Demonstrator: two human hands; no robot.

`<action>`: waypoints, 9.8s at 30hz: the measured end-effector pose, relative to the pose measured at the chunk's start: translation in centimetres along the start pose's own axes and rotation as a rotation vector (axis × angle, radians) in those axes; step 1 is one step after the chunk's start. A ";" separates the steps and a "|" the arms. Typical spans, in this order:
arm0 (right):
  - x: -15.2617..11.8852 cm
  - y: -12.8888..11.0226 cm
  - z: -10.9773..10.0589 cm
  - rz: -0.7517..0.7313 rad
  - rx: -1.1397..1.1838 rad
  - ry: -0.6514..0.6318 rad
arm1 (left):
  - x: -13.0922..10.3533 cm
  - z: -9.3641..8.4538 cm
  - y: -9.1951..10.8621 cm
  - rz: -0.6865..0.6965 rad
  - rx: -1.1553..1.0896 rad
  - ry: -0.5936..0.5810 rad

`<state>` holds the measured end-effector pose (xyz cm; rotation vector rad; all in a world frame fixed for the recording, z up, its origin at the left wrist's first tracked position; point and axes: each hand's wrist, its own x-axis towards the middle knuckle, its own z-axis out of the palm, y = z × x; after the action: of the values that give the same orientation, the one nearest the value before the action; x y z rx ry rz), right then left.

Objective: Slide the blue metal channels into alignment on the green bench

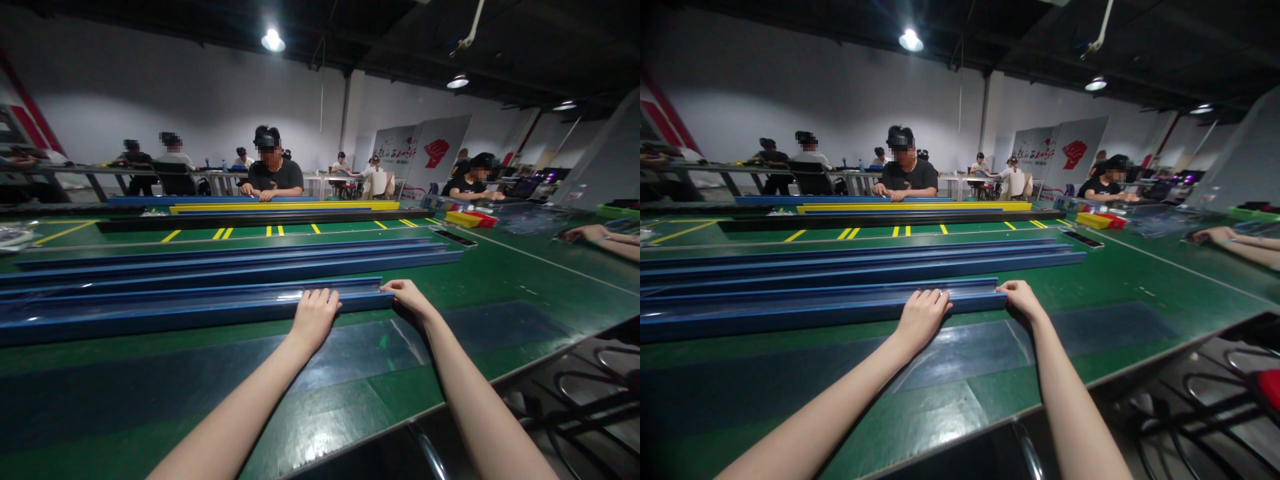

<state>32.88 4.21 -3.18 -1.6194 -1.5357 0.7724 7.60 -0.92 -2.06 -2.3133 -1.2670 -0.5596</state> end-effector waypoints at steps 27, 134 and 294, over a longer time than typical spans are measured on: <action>-0.4 -0.8 0.2 0.014 0.010 0.000 | 0.0 -0.5 0.1 -0.036 -0.049 0.005; -0.3 -0.4 0.0 -0.004 -0.058 0.030 | 0.3 0.5 -1.3 -0.003 -0.121 0.013; -1.7 -6.1 6.8 -0.641 -0.890 0.530 | -3.3 -3.0 -7.3 -0.080 -0.038 -0.189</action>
<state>23.74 3.28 -1.69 -1.5317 -1.9125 -0.7354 -0.74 -1.27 -0.04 -2.4025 -1.4523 -0.4016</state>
